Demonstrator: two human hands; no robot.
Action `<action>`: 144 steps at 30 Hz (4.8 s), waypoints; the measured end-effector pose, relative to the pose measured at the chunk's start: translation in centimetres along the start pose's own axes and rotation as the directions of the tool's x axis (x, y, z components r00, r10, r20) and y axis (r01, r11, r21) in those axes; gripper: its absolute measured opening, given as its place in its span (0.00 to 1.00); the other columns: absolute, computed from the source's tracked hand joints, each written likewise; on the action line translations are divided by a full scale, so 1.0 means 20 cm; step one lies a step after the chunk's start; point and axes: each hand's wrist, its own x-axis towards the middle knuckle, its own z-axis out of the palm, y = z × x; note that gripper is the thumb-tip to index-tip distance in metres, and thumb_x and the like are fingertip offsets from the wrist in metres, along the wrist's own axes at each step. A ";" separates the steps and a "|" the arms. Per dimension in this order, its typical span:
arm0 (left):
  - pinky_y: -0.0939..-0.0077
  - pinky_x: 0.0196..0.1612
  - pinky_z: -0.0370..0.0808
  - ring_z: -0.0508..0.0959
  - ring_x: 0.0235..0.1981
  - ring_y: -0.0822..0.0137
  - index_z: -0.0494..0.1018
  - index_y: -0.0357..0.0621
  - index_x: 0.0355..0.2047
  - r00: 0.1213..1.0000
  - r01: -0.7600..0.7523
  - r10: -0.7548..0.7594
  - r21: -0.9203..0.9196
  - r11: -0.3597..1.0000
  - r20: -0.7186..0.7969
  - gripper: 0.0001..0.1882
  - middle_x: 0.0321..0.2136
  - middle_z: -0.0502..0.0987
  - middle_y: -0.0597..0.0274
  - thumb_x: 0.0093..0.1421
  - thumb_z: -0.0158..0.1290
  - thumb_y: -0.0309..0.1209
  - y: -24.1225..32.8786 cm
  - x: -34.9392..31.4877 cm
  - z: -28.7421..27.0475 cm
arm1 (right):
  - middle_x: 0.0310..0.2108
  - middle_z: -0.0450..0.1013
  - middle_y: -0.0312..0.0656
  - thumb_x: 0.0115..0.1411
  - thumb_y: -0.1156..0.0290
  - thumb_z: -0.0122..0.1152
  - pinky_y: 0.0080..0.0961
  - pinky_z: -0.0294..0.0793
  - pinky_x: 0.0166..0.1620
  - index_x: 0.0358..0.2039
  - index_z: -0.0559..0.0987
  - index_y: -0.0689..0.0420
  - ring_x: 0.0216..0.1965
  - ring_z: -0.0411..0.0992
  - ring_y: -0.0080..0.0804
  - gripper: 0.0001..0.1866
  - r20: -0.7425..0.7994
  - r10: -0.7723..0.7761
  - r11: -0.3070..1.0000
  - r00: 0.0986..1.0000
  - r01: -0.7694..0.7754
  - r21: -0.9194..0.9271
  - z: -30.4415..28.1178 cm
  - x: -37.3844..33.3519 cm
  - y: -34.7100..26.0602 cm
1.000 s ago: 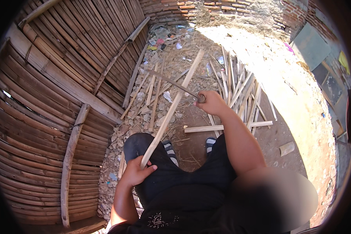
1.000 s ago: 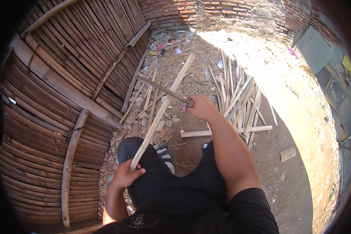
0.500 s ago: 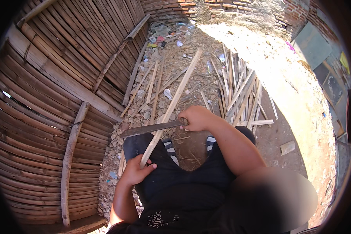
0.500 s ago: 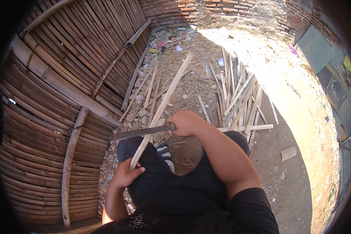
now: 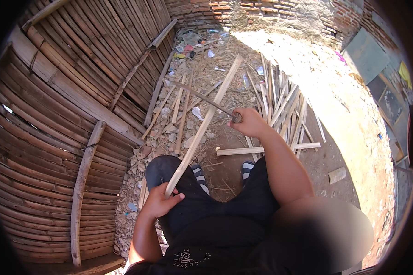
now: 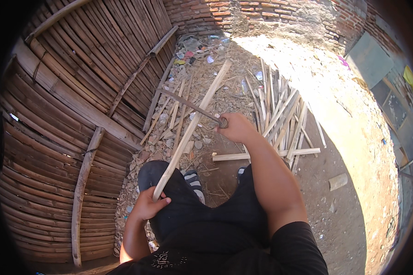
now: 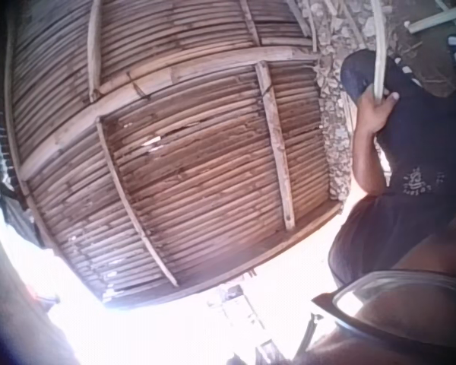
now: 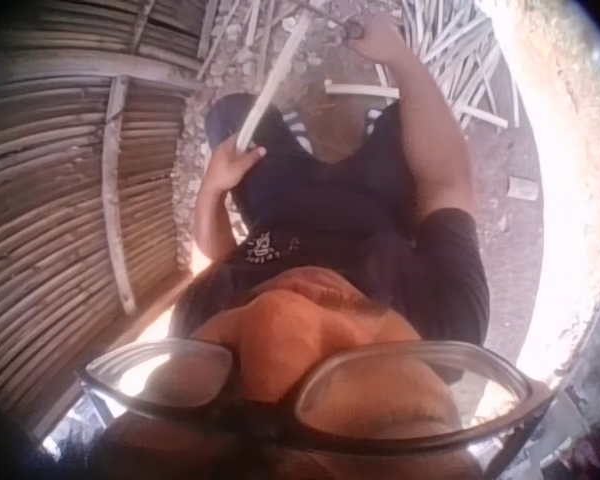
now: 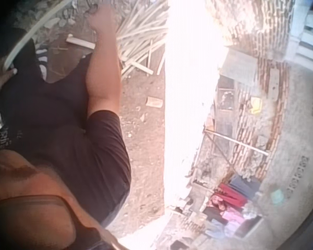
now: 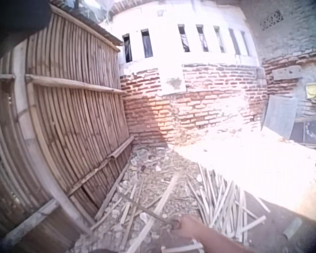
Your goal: The person sits on the ground and uses a machete to repeatedly scrape and sharpen a thin wooden stick held between their legs. The person continues this scraping motion along the length of the stick, producing wood shavings.
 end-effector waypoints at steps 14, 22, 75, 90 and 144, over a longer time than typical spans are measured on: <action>0.77 0.28 0.71 0.73 0.24 0.77 0.77 0.40 0.35 1.000 -0.012 0.012 0.062 0.998 -0.008 0.18 0.20 0.74 0.69 0.56 0.71 0.38 0.04 -0.01 -0.01 | 0.33 0.80 0.54 0.55 0.52 0.73 0.47 0.77 0.45 0.46 0.83 0.55 0.39 0.79 0.56 0.25 0.096 -0.084 0.990 0.992 0.094 -0.105 -0.03 -0.02 -0.05; 0.80 0.28 0.69 0.71 0.25 0.79 0.76 0.41 0.34 1.000 0.005 -0.005 -0.001 1.000 -0.004 0.15 0.22 0.74 0.73 0.56 0.71 0.34 0.04 -0.01 0.00 | 0.33 0.80 0.56 0.55 0.52 0.73 0.46 0.77 0.45 0.45 0.83 0.59 0.39 0.79 0.57 0.25 -0.046 0.042 0.998 0.998 -0.040 0.042 -0.06 -0.01 0.01; 0.77 0.28 0.70 0.72 0.24 0.78 0.77 0.41 0.34 1.000 0.002 -0.002 0.028 1.000 -0.009 0.17 0.21 0.74 0.71 0.57 0.71 0.38 0.05 -0.01 -0.01 | 0.32 0.80 0.51 0.54 0.54 0.73 0.49 0.77 0.45 0.41 0.83 0.54 0.41 0.79 0.55 0.20 0.354 -0.281 0.930 0.892 0.344 -0.128 0.16 -0.07 -0.20; 0.80 0.29 0.68 0.70 0.26 0.80 0.77 0.42 0.33 0.997 0.053 -0.052 -0.017 0.998 0.057 0.16 0.22 0.73 0.74 0.57 0.72 0.36 0.05 0.01 -0.02 | 0.35 0.80 0.57 0.54 0.52 0.73 0.48 0.76 0.48 0.44 0.83 0.58 0.42 0.78 0.59 0.25 0.003 -0.076 0.997 0.997 0.076 0.017 -0.02 -0.02 0.00; 0.78 0.28 0.70 0.72 0.24 0.78 0.77 0.41 0.34 1.000 0.011 -0.011 0.027 1.000 0.001 0.17 0.21 0.75 0.71 0.56 0.72 0.38 0.04 -0.01 -0.01 | 0.30 0.79 0.55 0.54 0.52 0.74 0.49 0.76 0.43 0.42 0.83 0.56 0.38 0.79 0.57 0.23 0.339 -0.337 0.920 0.878 0.383 -0.078 0.09 -0.06 -0.15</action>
